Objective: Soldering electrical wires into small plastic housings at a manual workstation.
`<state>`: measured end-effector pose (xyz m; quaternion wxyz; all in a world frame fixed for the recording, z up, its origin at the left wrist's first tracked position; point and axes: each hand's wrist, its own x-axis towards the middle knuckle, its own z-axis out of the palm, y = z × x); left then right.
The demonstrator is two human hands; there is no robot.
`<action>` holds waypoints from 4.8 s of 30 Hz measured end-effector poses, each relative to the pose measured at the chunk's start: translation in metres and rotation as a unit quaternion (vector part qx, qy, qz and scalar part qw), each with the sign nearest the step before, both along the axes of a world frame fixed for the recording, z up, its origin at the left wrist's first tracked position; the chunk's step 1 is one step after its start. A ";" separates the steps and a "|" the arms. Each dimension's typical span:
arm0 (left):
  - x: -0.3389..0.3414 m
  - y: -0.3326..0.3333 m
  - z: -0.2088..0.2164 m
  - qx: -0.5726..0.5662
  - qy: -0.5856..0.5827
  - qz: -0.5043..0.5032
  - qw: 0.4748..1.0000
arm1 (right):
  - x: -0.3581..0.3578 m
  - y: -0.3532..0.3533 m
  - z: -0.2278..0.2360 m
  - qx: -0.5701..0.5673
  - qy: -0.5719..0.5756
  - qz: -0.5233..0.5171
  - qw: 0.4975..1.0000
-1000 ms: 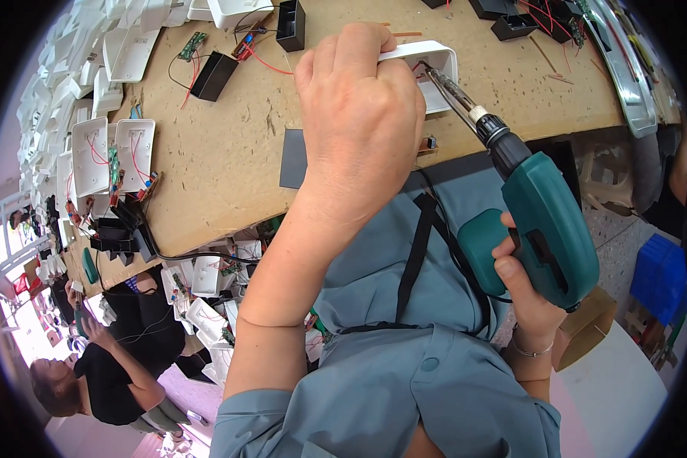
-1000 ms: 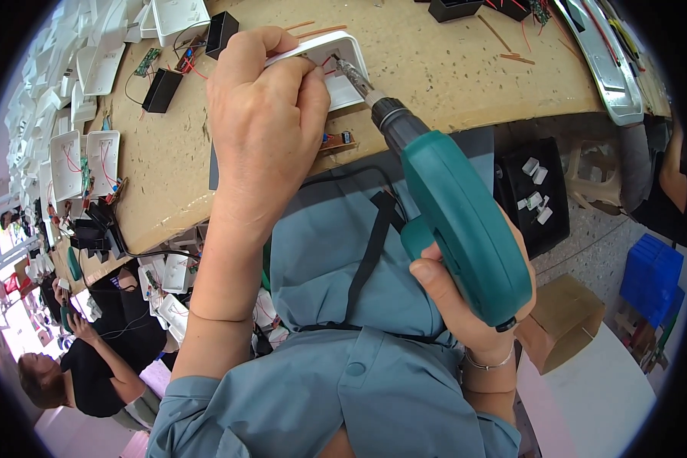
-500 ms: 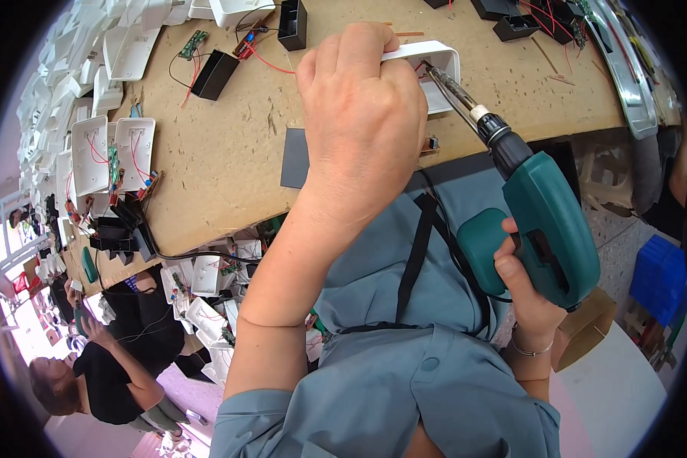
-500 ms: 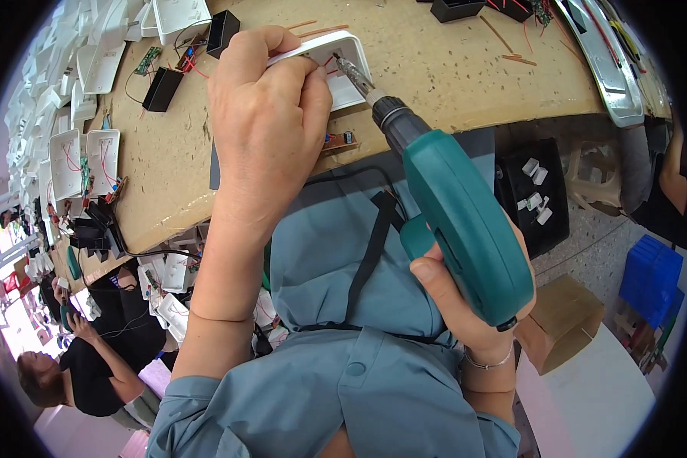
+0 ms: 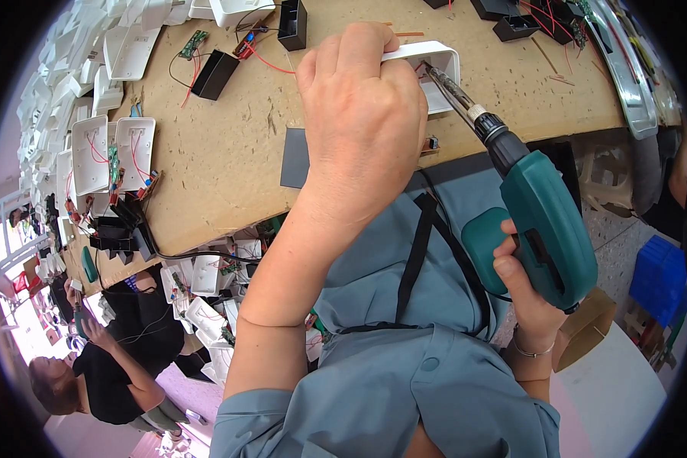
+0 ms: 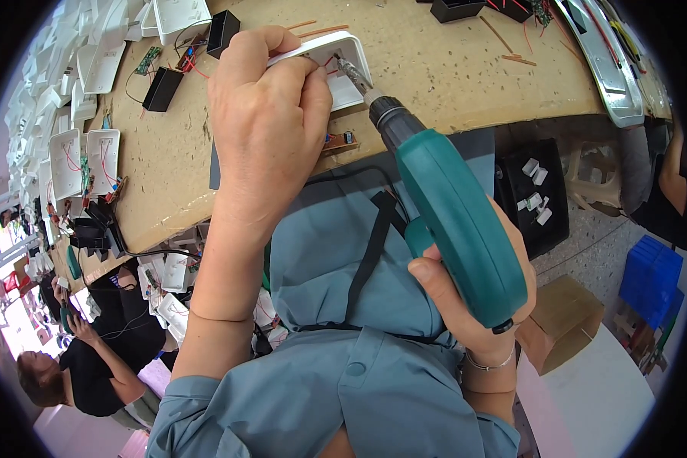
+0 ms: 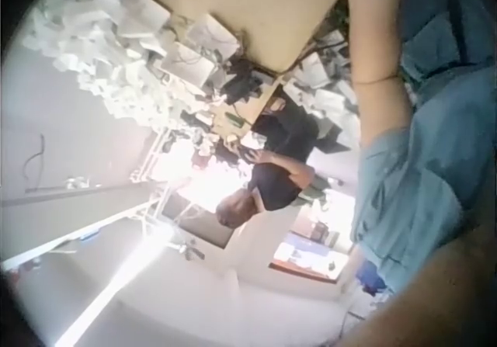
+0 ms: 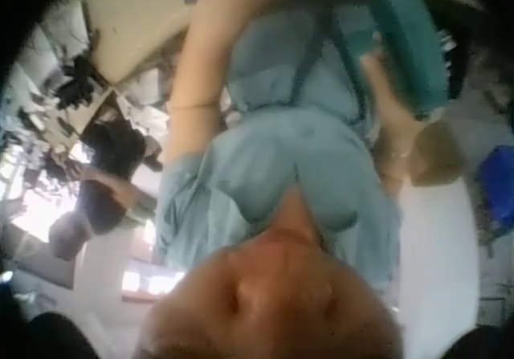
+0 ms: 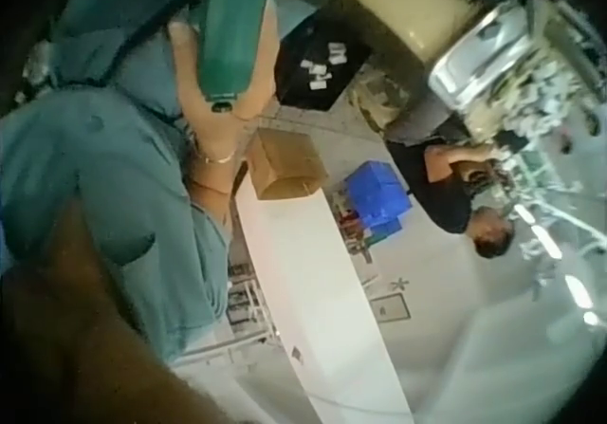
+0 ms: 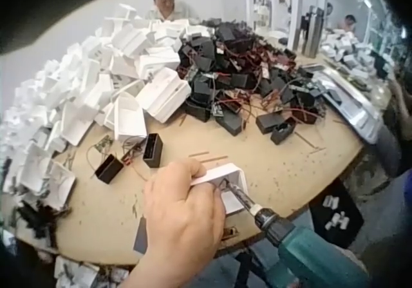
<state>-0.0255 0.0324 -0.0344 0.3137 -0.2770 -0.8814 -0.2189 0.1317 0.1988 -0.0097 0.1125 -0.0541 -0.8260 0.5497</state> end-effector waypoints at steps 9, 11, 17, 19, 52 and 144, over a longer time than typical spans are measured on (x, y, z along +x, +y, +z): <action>0.001 0.000 0.000 -0.003 0.003 0.003 1.000 | 0.000 -0.001 0.002 0.019 0.005 0.003 1.000; 0.001 0.000 0.001 -0.004 -0.005 0.003 1.000 | 0.002 -0.002 0.000 -0.011 -0.005 -0.005 1.000; 0.001 0.000 0.000 0.002 -0.007 0.003 1.000 | 0.005 -0.003 -0.001 -0.054 -0.018 -0.016 0.998; 0.001 0.000 0.000 0.003 -0.006 0.003 1.000 | 0.004 -0.003 0.000 -0.054 -0.022 -0.016 0.998; 0.005 -0.025 0.024 0.202 -0.190 -0.006 0.961 | 0.017 0.013 0.007 -0.055 0.038 0.037 0.997; 0.046 0.021 -0.001 0.439 -0.387 -0.190 0.788 | 0.007 0.039 -0.006 -0.195 0.101 0.001 0.975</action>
